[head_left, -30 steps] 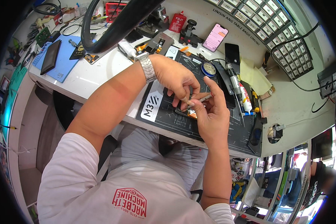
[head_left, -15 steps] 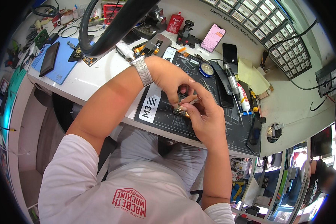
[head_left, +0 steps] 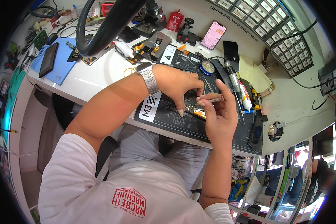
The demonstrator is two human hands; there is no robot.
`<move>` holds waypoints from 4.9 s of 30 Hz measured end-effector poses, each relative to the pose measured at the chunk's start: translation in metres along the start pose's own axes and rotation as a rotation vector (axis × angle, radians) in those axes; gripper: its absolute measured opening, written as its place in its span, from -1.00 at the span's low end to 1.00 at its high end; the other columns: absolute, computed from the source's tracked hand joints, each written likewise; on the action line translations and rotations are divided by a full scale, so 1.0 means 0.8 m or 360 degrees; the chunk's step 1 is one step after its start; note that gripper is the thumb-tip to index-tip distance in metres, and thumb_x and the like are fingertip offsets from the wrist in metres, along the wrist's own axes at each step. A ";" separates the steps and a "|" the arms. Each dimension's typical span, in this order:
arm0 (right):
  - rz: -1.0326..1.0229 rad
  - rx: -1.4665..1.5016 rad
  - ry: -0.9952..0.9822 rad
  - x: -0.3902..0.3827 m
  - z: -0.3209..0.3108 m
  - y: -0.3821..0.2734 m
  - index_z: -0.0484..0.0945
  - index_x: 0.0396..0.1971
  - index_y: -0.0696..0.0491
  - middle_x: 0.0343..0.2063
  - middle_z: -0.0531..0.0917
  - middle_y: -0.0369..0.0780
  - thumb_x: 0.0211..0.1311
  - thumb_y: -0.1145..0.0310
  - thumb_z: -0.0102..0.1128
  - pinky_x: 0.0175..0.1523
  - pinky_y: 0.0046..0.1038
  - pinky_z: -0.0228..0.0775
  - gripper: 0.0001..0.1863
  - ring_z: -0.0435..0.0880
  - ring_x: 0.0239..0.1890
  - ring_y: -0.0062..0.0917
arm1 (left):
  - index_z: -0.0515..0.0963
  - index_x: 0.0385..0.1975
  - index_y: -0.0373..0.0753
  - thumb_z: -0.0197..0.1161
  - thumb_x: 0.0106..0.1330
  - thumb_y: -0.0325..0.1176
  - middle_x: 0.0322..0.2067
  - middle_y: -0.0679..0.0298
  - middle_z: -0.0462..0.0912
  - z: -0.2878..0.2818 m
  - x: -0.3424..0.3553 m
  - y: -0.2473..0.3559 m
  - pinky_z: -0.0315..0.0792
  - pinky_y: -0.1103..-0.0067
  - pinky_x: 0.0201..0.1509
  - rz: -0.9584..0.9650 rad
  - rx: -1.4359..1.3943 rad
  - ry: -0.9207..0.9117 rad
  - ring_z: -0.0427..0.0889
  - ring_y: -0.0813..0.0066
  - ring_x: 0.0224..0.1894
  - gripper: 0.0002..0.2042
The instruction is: The person disassembles a smartphone, removes the battery, and uses a soldering iron to work on the motherboard. They then reposition the battery and continue soldering on the internal components.
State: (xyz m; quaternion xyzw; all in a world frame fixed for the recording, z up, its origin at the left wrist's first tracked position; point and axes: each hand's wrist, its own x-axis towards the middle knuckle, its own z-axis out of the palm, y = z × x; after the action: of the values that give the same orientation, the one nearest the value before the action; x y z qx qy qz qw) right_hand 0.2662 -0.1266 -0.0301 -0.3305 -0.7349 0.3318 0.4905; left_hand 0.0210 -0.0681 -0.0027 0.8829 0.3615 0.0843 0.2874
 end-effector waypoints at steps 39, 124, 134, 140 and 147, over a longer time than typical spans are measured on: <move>0.0131 0.0332 0.0111 -0.013 0.007 0.025 0.38 0.62 0.15 -0.10 0.82 -0.13 0.55 0.72 0.41 0.21 -0.43 0.74 -0.28 0.87 0.00 -0.50 | 0.71 0.29 -0.16 0.74 0.25 -0.31 0.19 0.11 0.71 -0.010 0.007 -0.019 0.68 0.25 0.24 -0.0017 -0.0175 -0.0050 0.75 0.12 0.20 -0.42; 0.0281 -0.0199 -0.0368 0.023 -0.003 -0.017 0.52 0.62 0.06 -0.05 0.88 -0.18 0.55 0.71 0.38 0.14 -0.40 0.74 -0.31 0.90 -0.03 -0.52 | 0.73 -0.10 -0.32 0.36 0.53 -0.55 -0.05 0.16 0.75 0.022 0.007 -0.040 0.60 0.28 0.27 0.0526 -0.0116 0.0183 0.70 0.14 0.07 -0.93; 0.0112 -0.0318 -0.0272 0.012 0.005 -0.031 0.56 0.59 -0.05 -0.22 0.83 -0.15 0.54 0.61 0.41 0.08 -0.32 0.70 -0.33 0.85 -0.19 -0.39 | 0.73 0.18 -0.32 0.29 0.60 -0.51 0.01 0.12 0.87 0.011 0.028 -0.054 0.67 0.38 0.27 -0.0126 -0.0304 0.0927 0.85 0.28 0.10 -0.75; 0.0115 -0.0601 -0.0149 0.007 0.003 -0.023 0.47 0.65 -0.01 -0.20 0.83 -0.20 0.61 0.66 0.36 0.11 -0.40 0.67 -0.31 0.81 -0.09 -0.60 | 0.72 0.20 -0.31 0.43 0.51 -0.44 -0.04 0.10 0.93 -0.001 0.050 -0.046 0.72 0.35 0.18 -0.0104 -0.0296 0.0710 0.91 0.22 0.03 -0.68; 0.0080 -0.0328 -0.0174 0.008 0.009 -0.020 0.47 0.66 -0.03 -0.21 0.84 -0.17 0.55 0.65 0.41 0.03 -0.38 0.70 -0.26 0.86 -0.17 -0.47 | 0.70 0.17 -0.24 0.52 0.43 -0.32 -0.09 -0.04 0.90 0.018 0.067 -0.038 0.68 0.19 0.19 -0.0101 0.0047 0.0655 0.87 -0.12 0.04 -0.64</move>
State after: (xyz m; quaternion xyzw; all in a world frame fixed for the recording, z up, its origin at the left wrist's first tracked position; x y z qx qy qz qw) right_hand 0.2552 -0.1317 -0.0161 -0.3788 -0.7823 0.2841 0.4047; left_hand 0.0470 -0.0206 -0.0352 0.8393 0.4415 0.2486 0.1971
